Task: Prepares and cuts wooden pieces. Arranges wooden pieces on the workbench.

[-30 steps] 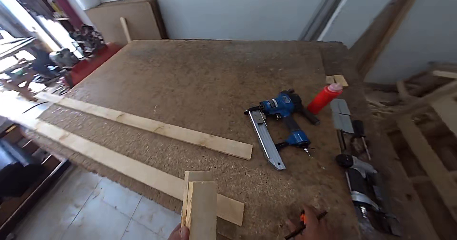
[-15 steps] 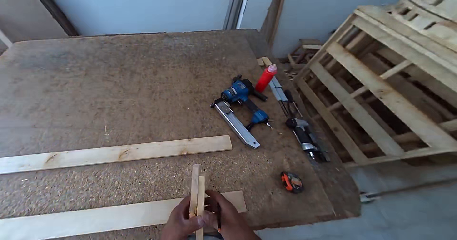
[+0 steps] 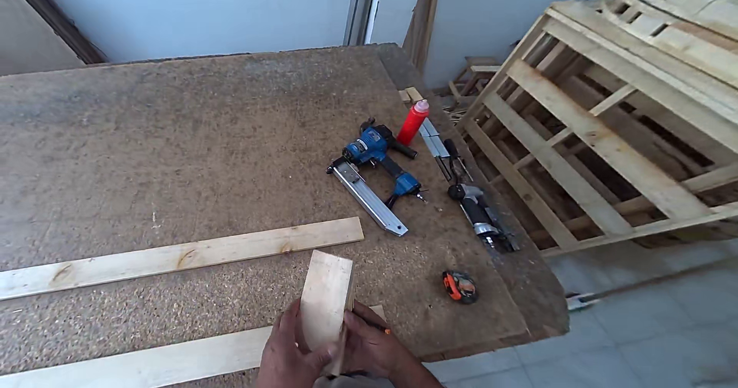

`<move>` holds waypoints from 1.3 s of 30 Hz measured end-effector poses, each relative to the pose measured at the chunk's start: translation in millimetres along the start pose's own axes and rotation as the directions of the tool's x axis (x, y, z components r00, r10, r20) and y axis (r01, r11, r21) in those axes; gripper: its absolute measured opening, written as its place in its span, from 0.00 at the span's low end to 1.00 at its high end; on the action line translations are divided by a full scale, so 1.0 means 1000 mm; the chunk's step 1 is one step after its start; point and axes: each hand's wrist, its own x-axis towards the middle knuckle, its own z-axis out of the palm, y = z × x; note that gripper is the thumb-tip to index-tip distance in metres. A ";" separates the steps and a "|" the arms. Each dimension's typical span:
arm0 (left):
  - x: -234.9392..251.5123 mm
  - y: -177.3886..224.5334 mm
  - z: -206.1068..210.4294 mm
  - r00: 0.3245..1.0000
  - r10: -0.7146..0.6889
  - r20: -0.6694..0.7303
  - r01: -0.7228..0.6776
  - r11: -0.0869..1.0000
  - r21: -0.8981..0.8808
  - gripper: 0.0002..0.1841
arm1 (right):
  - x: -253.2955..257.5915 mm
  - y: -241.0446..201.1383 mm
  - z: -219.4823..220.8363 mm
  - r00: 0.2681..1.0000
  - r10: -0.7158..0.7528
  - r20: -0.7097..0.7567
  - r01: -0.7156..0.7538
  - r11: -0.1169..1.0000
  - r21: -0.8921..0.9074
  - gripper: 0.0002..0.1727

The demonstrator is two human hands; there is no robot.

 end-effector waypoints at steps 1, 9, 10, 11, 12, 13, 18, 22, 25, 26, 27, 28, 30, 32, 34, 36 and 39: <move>0.000 -0.004 0.001 1.000 0.007 -0.001 -0.007 0.990 -0.139 0.48 | 0.000 -0.003 -0.004 1.000 -0.015 0.002 0.015 1.000 0.003 0.24; 0.003 -0.005 0.008 0.986 -0.165 0.026 0.157 0.864 -0.477 0.24 | -0.003 -0.004 -0.028 0.999 -0.032 0.027 0.032 0.999 -0.010 0.20; 0.003 -0.007 0.009 0.987 -0.158 0.035 0.155 0.855 -0.494 0.23 | -0.003 -0.004 -0.029 0.999 -0.031 0.030 0.031 0.999 -0.008 0.20; 0.004 -0.009 0.010 0.988 -0.151 0.041 0.150 0.844 -0.514 0.23 | -0.003 -0.005 -0.029 0.999 -0.029 0.026 0.029 1.000 -0.008 0.20; 0.004 -0.011 0.011 0.989 -0.144 0.045 0.145 0.833 -0.534 0.23 | -0.003 -0.006 -0.029 0.999 -0.027 0.019 0.028 0.999 -0.017 0.20; 0.005 -0.012 0.012 0.989 -0.138 0.045 0.140 0.824 -0.549 0.23 | -0.003 -0.007 -0.029 1.000 -0.030 0.007 0.030 0.999 -0.040 0.19; 0.014 -0.023 0.017 0.987 -0.154 0.038 0.149 0.818 -0.555 0.22 | 0.001 -0.031 -0.047 0.919 -0.290 -0.267 0.032 0.730 -0.683 0.19; 0.022 -0.044 0.019 0.973 -0.232 0.012 0.196 0.790 -0.581 0.19 | -0.002 -0.063 -0.101 0.757 -0.469 -0.454 -0.332 0.323 -0.886 0.20; 0.024 -0.057 0.020 0.964 -0.267 0.002 0.217 0.776 -0.592 0.19 | -0.006 -0.077 -0.134 0.736 -0.426 -0.526 -0.570 0.029 -0.821 0.24; 0.025 -0.060 0.020 0.962 -0.272 0.001 0.220 0.776 -0.591 0.19 | -0.007 -0.077 -0.142 0.738 -0.428 -0.522 -0.598 -0.056 -0.800 0.25; 0.025 -0.063 0.020 0.963 -0.268 0.001 0.217 0.777 -0.591 0.19 | -0.009 -0.077 -0.147 0.741 -0.449 -0.500 -0.605 -0.123 -0.786 0.25; 0.025 -0.066 0.020 0.966 -0.259 0.001 0.209 0.777 -0.593 0.20 | -0.013 -0.078 -0.152 0.741 -0.502 -0.447 -0.591 -0.172 -0.788 0.24; 0.025 -0.071 0.020 0.972 -0.235 -0.004 0.184 0.770 -0.611 0.21 | -0.021 -0.082 -0.165 0.725 -0.612 -0.317 -0.545 -0.228 -0.807 0.21; 0.025 -0.073 0.020 0.979 -0.203 -0.011 0.150 0.760 -0.633 0.21 | -0.028 -0.090 -0.181 0.690 -0.650 -0.319 -0.569 -0.214 -0.794 0.23; 0.024 -0.074 0.018 0.988 -0.153 -0.019 0.104 0.755 -0.648 0.21 | -0.036 -0.096 -0.197 0.672 -0.608 -0.422 -0.642 -0.196 -0.741 0.30; 0.024 -0.077 0.017 0.996 -0.088 -0.028 0.045 0.736 -0.676 0.21 | -0.043 -0.098 -0.209 0.690 -0.560 -0.458 -0.662 -0.233 -0.712 0.35; 0.023 -0.080 0.016 0.999 -0.028 -0.045 -0.013 0.696 -0.718 0.20 | -0.053 -0.095 -0.224 0.690 -0.588 -0.421 -0.650 -0.250 -0.717 0.36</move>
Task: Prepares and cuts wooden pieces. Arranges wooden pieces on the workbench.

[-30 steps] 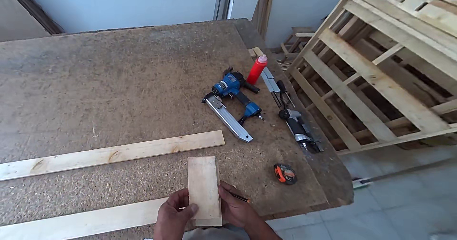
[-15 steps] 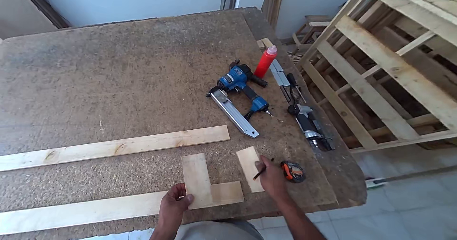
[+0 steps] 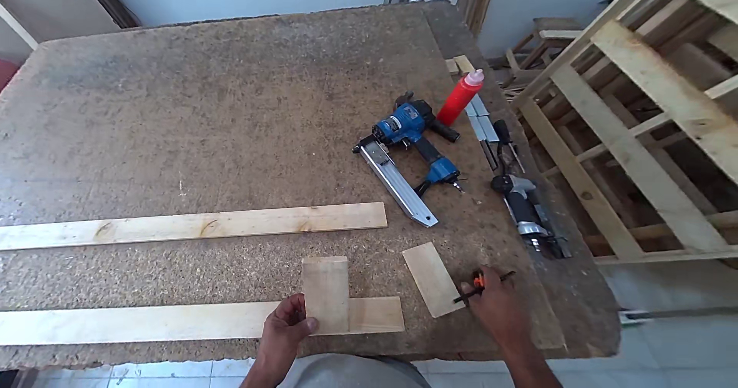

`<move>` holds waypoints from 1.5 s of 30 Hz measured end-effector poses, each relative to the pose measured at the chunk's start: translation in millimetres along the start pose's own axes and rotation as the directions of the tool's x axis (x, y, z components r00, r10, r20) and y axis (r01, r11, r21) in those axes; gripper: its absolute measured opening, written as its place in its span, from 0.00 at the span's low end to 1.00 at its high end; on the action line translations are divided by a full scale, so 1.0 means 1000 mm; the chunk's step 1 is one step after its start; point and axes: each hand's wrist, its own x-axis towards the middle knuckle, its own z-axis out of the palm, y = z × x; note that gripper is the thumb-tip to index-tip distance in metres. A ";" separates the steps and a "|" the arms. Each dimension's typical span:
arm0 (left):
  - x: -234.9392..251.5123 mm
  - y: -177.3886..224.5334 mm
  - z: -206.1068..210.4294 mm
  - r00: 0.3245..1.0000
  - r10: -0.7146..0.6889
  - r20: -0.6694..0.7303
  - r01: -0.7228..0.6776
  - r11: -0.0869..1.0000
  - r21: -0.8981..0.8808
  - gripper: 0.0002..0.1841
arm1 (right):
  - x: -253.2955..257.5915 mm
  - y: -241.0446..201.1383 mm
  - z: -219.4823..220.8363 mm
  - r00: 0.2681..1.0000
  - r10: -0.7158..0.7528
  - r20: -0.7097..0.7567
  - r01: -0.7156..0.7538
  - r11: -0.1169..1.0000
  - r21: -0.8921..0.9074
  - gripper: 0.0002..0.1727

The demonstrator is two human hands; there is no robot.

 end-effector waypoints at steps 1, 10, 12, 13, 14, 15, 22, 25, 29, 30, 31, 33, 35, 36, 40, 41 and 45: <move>0.000 0.001 -0.001 1.000 0.007 0.008 -0.007 1.000 -0.008 0.20 | -0.001 0.005 0.002 1.000 0.024 -0.008 -0.024 1.000 0.002 0.38; 0.002 0.007 -0.006 0.994 0.022 0.105 -0.014 0.997 -0.069 0.21 | 0.006 0.015 0.007 0.990 0.105 0.091 -0.108 0.994 0.028 0.43; 0.003 0.008 -0.005 0.990 0.020 0.137 -0.007 0.996 -0.090 0.20 | 0.008 0.016 0.006 0.989 0.104 0.104 -0.109 0.993 0.046 0.44; 0.003 0.009 -0.004 0.987 0.017 0.158 0.000 0.994 -0.107 0.20 | 0.008 0.017 0.005 0.988 0.105 0.110 -0.111 0.992 0.053 0.45; 0.003 0.010 -0.003 0.985 0.014 0.175 0.009 0.992 -0.126 0.20 | 0.007 0.017 0.003 0.988 0.105 0.116 -0.113 0.992 0.061 0.46; 0.002 0.012 -0.001 0.982 0.009 0.190 0.019 0.989 -0.144 0.20 | 0.006 0.017 0.001 0.987 0.107 0.118 -0.115 0.992 0.060 0.48; -0.002 0.024 0.011 0.949 -0.071 0.308 0.132 0.974 -0.182 0.21 | -0.067 -0.051 -0.069 0.993 0.075 -0.090 -0.025 0.885 0.465 0.30; 0.002 0.022 0.025 0.885 -0.131 0.447 0.210 0.969 -0.131 0.21 | -0.106 -0.089 -0.097 0.992 -0.085 0.091 -0.013 0.657 0.754 0.24; 0.012 0.014 0.067 0.756 -0.195 0.625 0.270 0.963 -0.026 0.20 | -0.146 -0.097 -0.114 0.983 -0.131 0.126 -0.066 0.386 0.920 0.34; 0.013 0.011 0.082 0.722 -0.202 0.662 0.264 0.965 0.007 0.21 | -0.157 -0.089 -0.118 0.987 -0.107 0.122 -0.080 0.336 0.939 0.35; 0.014 0.009 0.100 0.691 -0.214 0.691 0.255 0.966 0.045 0.20 | -0.167 -0.079 -0.122 0.991 -0.078 0.110 -0.083 0.293 0.952 0.33; 0.011 0.005 0.136 0.643 -0.245 0.726 0.229 0.966 0.123 0.21 | -0.186 -0.052 -0.129 0.995 0.004 0.097 -0.095 0.226 0.969 0.28; 0.003 -0.001 0.175 0.627 -0.267 0.732 0.218 0.962 0.165 0.21 | -0.202 -0.020 -0.135 0.990 0.110 0.090 -0.103 0.120 0.987 0.26; -0.004 -0.005 0.196 0.631 -0.285 0.721 0.242 0.956 0.166 0.22 | -0.210 -0.004 -0.138 0.982 0.172 0.080 -0.092 0.062 0.994 0.25; -0.032 -0.041 0.284 0.572 -0.335 0.749 0.381 0.917 0.119 0.21 | -0.238 0.078 -0.153 0.912 0.409 0.034 0.007 -0.099 0.995 0.25; -0.039 -0.054 0.309 0.533 -0.329 0.780 0.405 0.908 0.106 0.20 | -0.244 0.103 -0.157 0.890 0.455 0.033 0.030 -0.131 0.991 0.24; -0.084 -0.112 0.430 0.543 -0.321 0.776 0.410 0.908 0.088 0.16 | -0.274 0.210 -0.173 0.822 0.565 0.075 0.057 -0.212 0.976 0.25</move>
